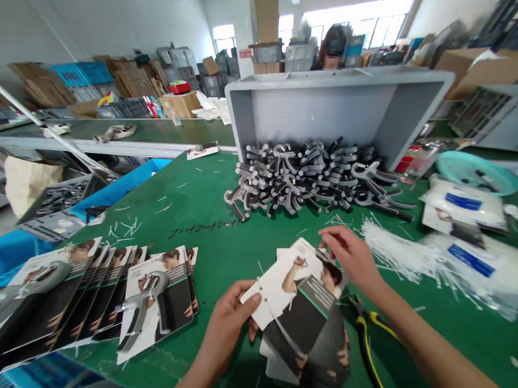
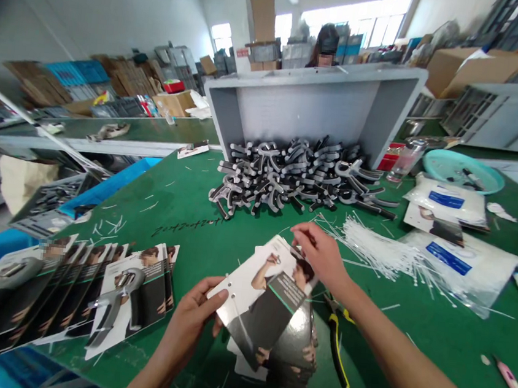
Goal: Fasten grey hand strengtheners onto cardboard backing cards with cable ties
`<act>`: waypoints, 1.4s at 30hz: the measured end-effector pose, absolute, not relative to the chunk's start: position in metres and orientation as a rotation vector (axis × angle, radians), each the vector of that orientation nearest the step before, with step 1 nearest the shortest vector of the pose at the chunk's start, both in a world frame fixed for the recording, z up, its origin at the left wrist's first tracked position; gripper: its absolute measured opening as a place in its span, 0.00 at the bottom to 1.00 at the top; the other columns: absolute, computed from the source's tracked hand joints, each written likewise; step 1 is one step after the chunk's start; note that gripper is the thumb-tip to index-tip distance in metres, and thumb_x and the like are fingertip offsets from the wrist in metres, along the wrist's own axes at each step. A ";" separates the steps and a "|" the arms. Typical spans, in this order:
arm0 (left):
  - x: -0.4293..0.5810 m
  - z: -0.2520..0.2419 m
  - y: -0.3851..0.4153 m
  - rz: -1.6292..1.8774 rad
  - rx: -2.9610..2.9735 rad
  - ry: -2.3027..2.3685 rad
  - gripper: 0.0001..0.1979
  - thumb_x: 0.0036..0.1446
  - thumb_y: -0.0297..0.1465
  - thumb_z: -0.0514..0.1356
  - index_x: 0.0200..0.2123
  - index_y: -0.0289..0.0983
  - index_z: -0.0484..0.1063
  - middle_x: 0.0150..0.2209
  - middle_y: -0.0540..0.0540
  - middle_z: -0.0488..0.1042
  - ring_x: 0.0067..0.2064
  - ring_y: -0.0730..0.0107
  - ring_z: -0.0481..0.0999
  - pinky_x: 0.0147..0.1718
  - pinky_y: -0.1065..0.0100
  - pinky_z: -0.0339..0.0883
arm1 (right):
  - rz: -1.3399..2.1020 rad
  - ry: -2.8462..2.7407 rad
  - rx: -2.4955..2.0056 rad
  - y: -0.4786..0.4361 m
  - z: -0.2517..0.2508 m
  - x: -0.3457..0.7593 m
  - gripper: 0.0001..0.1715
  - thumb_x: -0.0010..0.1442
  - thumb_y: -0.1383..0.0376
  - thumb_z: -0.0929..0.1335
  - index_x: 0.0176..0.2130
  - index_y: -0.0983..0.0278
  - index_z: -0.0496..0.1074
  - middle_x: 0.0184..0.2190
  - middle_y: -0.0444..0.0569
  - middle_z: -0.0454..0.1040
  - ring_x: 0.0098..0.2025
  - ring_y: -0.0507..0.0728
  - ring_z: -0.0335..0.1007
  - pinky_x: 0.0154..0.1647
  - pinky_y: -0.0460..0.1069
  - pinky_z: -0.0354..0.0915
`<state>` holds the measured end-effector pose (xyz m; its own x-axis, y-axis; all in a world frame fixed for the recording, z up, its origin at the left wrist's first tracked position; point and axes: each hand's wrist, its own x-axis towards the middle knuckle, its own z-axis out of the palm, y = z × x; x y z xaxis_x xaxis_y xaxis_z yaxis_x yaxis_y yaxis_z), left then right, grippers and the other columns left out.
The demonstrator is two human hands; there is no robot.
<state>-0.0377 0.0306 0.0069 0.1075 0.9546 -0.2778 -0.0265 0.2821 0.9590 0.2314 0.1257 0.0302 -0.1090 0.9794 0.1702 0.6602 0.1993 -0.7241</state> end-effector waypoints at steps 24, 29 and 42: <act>-0.046 0.022 0.048 0.927 1.529 1.357 0.25 0.61 0.41 0.59 0.60 0.41 0.66 0.46 0.42 0.78 0.40 0.65 0.77 0.44 0.63 0.70 | 1.559 -1.017 -1.168 0.069 0.068 0.271 0.20 0.68 0.50 0.59 0.42 0.61 0.69 0.19 0.37 0.59 0.15 0.45 0.32 0.14 0.44 0.43; -0.014 0.028 0.076 1.018 1.801 1.079 0.28 0.59 0.35 0.62 0.63 0.44 0.62 0.58 0.41 0.70 0.55 0.61 0.71 0.56 0.60 0.63 | 1.968 -0.669 -0.868 0.015 0.047 0.208 0.19 0.68 0.52 0.61 0.40 0.64 0.70 0.19 0.36 0.58 0.14 0.42 0.30 0.14 0.41 0.38; -0.032 0.001 0.069 0.857 2.159 1.134 0.14 0.64 0.35 0.57 0.51 0.42 0.73 0.48 0.44 0.75 0.52 0.61 0.69 0.54 0.57 0.58 | 0.573 -1.926 -1.750 0.012 0.026 0.236 0.11 0.66 0.57 0.64 0.38 0.60 0.71 0.34 0.50 0.75 0.35 0.60 0.70 0.38 0.53 0.64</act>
